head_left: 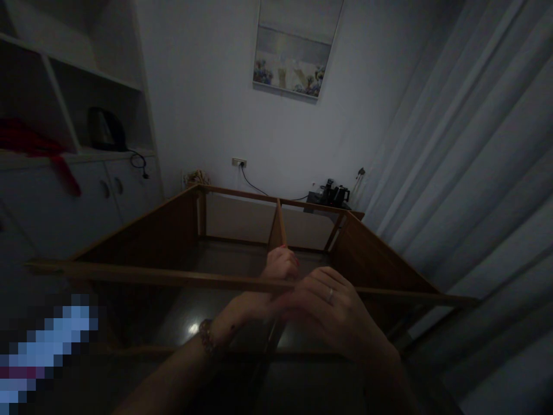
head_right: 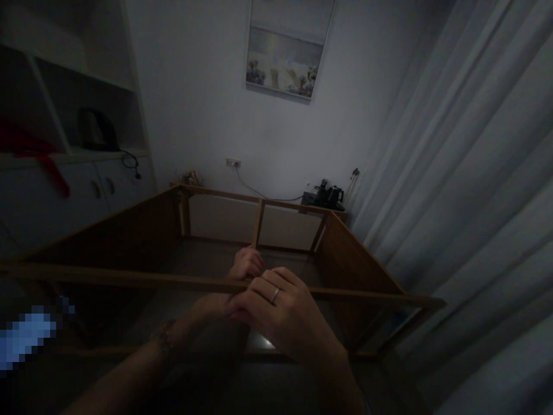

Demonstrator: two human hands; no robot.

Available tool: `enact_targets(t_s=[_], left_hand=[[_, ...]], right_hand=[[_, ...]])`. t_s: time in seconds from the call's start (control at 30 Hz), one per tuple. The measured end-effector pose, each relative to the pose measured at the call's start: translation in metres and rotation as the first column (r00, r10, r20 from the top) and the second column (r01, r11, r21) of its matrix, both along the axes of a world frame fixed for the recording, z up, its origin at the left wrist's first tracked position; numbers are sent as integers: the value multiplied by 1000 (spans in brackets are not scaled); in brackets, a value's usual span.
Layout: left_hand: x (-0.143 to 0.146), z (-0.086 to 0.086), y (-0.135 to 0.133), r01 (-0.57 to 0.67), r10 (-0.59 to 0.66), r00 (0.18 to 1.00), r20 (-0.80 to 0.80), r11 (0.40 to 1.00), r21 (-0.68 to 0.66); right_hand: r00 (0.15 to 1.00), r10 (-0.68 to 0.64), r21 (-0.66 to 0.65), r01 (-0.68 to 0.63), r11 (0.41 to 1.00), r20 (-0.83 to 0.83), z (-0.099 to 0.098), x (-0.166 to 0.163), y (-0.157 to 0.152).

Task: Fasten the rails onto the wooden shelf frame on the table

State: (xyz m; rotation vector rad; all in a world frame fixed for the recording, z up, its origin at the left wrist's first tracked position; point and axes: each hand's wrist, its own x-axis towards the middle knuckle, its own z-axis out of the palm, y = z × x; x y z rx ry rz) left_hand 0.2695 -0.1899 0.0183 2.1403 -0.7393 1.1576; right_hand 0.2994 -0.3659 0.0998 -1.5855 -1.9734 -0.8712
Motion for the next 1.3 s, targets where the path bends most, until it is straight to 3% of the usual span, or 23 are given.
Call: enact_targets(t_s=[0.1,0.3,0.63,0.83,1.0,1.2,1.3], left_hand=[[-2,5,0,55,-52,997,62,998,-37],[0,3,-3,38,-33,995,90,998,-53],[-5,8,-5,36,-32,996,79,998,-57],[-9,11,-4,28,-27,999,37,999,-34],[-7,9,-3,22,-20,999,51,999,-39],[-9,11,-4,-10,11,999,36,999,-30],[-11,13,-5,-15,15,1000,11,999,-36]], right_hand=[[999,-1,8,1,1000,34,1,-1,-2],[992,-6,57,-1,998,128,4,-3,-5],[1000,11,202,-16,979,26,11,1,-17],[975,-147,196,178,964,-165,7,11,-21],[958,-246,165,269,949,-150,9,13,-22],[980,-127,13,131,991,-155,28,-10,-56],[992,-35,-276,0,961,-124,24,-19,-71]])
